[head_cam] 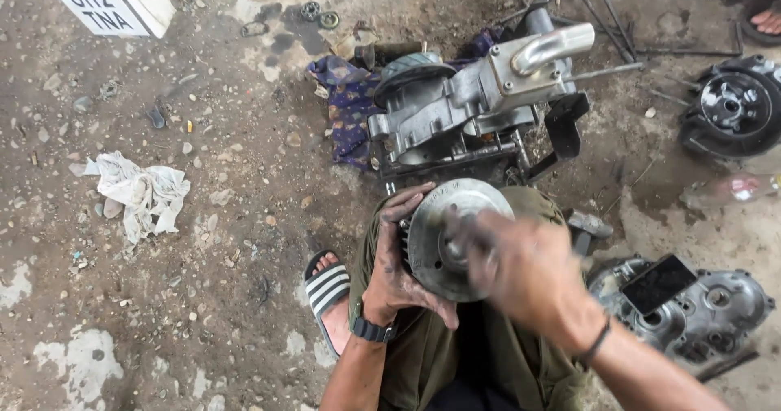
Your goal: Cleaning a circular engine component using a small brush and wiping it down.
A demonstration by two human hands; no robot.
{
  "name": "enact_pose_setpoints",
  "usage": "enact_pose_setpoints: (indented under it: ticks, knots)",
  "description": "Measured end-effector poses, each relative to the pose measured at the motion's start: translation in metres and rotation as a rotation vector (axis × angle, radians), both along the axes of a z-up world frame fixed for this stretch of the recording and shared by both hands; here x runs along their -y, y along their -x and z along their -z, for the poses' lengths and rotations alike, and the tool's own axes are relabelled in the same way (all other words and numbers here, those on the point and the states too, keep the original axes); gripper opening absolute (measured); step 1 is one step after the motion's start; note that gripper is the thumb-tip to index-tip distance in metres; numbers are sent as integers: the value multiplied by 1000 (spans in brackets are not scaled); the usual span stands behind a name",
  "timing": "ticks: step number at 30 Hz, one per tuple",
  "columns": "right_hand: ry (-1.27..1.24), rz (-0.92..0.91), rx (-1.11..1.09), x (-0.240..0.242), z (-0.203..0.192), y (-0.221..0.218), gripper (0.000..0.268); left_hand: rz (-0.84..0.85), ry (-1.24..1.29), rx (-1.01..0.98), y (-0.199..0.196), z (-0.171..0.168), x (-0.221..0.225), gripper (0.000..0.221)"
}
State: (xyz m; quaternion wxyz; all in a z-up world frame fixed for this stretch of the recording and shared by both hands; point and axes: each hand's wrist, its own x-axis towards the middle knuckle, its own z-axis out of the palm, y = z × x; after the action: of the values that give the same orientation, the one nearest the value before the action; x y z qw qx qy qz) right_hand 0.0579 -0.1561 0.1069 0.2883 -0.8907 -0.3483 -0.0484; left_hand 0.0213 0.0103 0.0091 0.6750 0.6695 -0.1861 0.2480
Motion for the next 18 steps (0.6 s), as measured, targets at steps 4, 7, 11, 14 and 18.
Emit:
enact_pose_setpoints:
  ticks: [4, 7, 11, 14, 18]
  knots:
    - [61, 210, -47, -2, -5, -3, 12, -68, -55, 37, 0, -1, 2, 121]
    - [81, 132, -55, -4, -2, 3, 24, -67, -63, 23, -2, 2, 0, 123]
    - [104, 261, -77, 4, 10, -26, 5, -73, -73, 28, 2, -6, 4, 119]
    - [-80, 50, -119, -11, -20, 16, 28, -95, -91, 49, 0, 6, 2, 127]
    - [20, 119, -149, -4, -7, 4, 18, -64, -66, 25, 2, 8, 3, 127]
